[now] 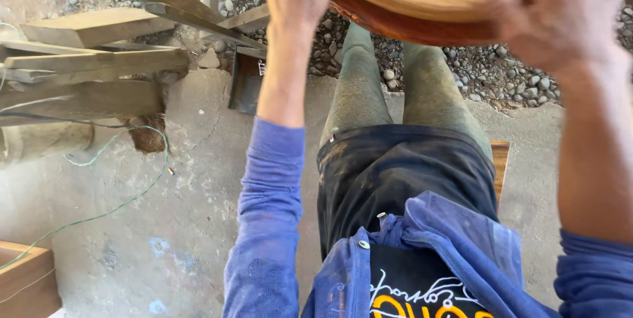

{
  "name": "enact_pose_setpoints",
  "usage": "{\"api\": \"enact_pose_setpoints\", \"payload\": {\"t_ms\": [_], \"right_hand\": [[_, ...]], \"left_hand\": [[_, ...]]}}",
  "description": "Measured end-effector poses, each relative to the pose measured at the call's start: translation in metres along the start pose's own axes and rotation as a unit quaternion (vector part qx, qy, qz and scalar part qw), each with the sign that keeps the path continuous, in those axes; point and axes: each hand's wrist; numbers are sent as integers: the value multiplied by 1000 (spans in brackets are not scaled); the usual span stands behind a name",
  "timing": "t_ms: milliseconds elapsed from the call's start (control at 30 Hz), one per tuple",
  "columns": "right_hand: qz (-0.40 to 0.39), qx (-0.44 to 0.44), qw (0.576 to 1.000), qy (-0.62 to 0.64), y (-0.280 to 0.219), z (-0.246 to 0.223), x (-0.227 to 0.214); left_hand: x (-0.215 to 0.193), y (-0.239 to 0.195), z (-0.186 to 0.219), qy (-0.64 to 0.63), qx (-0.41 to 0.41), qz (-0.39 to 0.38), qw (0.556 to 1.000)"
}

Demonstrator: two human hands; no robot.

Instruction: The person sands the rim of a large round wooden tray with a small piece of sandpaper, rotating the tray on the workbench to reach different sections of the edge. They occasionally reposition the tray and run a hand along the sanded rim between passes.

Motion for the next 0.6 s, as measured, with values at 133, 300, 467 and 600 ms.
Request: {"api": "enact_pose_setpoints", "payload": {"t_ms": [133, 300, 467, 600], "right_hand": [[71, -4, 994, 78, 2, 23, -1], [112, -84, 982, -130, -3, 45, 15], [195, -93, 958, -189, 2, 38, 21], [250, -115, 955, -108, 5, 33, 18]], "left_hand": [[16, -58, 77, -97, 237, 207, 944], [13, -69, 60, 12, 328, 190, 925], [-1, 2, -2, -11, 24, 39, 999], [41, -69, 40, -47, 239, 192, 951]]}}
Point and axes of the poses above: each hand's wrist, its own y-axis towards the middle knuckle, its own x-axis out of the palm, z = x × y, and after that the axes turned 3 degrees about -x, right-handed
